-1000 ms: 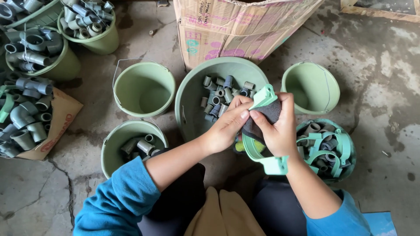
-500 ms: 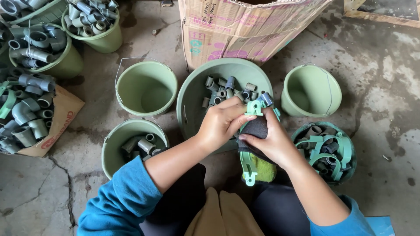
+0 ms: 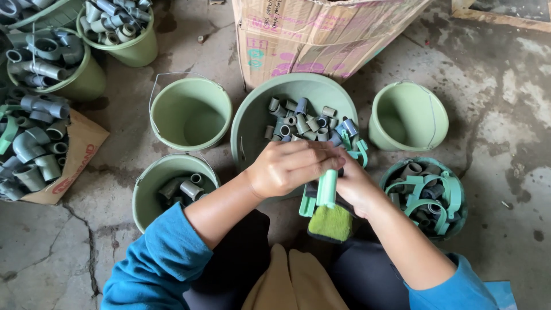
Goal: The person sits on the floor and wipes small plastic pipe fittings with a cloth. They pick each fitting from a central bucket, wipe it, and place it into a different bucket. The process is repeated for multiple fittings throughout the clip.
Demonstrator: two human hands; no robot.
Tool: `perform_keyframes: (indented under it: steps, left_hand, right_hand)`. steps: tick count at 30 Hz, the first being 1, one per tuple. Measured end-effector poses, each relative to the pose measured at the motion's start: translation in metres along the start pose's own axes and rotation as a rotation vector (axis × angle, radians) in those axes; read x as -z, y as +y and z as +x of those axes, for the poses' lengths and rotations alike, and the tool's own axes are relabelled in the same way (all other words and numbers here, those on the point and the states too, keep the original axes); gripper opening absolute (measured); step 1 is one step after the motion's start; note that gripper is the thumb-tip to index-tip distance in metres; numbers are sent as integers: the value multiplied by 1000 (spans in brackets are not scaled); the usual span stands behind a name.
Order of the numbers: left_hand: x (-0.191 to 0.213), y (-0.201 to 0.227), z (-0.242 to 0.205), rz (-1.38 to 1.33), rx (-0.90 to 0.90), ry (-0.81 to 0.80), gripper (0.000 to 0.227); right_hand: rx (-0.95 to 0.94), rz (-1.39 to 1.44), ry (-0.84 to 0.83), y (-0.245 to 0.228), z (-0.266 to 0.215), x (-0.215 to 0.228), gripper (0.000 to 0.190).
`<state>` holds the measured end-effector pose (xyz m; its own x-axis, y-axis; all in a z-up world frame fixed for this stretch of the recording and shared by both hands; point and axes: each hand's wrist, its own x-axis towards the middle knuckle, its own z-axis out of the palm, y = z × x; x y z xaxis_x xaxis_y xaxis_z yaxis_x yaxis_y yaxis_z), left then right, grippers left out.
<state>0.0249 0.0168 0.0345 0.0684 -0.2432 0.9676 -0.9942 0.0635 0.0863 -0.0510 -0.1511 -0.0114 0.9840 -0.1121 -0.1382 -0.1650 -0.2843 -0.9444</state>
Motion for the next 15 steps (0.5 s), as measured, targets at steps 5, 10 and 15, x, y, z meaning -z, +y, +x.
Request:
perform_keyframes:
  steps: [5,10,15]
  left_hand:
    - [8,3,17,133,-150,47,13]
    - [10,0,18,185,-197,68,11]
    - [7,4,13,174,-171,43,12]
  right_hand:
    - [-131,222,-205,34,-8,-7,47]
    - [-47,275,-297,20,-7,-10,69]
    - [143,100,51,29,13,6,21]
